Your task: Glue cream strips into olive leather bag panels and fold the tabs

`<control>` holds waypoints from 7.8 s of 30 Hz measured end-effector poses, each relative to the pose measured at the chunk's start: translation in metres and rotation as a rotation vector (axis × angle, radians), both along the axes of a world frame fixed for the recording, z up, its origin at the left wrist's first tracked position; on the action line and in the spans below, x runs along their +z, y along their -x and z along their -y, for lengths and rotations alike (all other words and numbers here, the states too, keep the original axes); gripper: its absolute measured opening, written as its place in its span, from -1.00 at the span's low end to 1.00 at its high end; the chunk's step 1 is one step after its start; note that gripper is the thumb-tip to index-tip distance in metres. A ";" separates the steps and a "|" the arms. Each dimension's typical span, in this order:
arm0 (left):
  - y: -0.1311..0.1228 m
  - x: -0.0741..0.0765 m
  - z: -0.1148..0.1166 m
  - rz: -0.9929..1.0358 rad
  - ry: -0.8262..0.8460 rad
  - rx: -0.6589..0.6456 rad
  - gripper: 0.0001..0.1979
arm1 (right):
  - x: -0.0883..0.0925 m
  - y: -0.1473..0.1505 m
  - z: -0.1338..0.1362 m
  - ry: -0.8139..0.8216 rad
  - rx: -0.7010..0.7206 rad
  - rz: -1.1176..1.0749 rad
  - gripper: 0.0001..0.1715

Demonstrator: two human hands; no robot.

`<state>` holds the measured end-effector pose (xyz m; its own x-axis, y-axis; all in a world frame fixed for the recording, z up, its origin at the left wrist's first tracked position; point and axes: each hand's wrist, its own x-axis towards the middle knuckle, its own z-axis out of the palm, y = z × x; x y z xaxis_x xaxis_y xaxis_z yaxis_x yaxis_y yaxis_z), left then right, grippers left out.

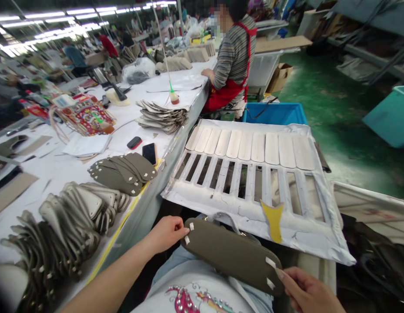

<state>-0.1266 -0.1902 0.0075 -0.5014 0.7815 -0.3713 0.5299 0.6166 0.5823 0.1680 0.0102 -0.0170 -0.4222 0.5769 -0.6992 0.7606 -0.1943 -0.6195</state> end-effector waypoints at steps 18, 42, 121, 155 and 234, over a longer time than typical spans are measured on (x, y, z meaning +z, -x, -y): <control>-0.144 -0.020 -0.115 -0.224 -0.306 -0.848 -0.06 | 0.016 -0.015 0.003 -0.104 -0.116 -0.125 -0.78; -0.162 -0.019 -0.134 -0.183 -0.225 -0.740 -0.35 | 0.001 -0.022 -0.001 -0.313 -0.025 -0.121 -0.78; -0.011 -0.024 0.013 0.492 -0.291 0.356 -0.76 | 0.004 0.131 0.076 -1.271 1.232 -0.407 -0.38; -0.016 -0.037 0.018 0.461 -0.471 -0.034 -0.06 | 0.017 0.139 0.064 -0.884 0.921 -0.215 -0.19; -0.014 -0.048 0.009 0.629 -0.491 0.205 -0.59 | 0.009 0.174 0.043 -0.704 0.992 0.028 -0.45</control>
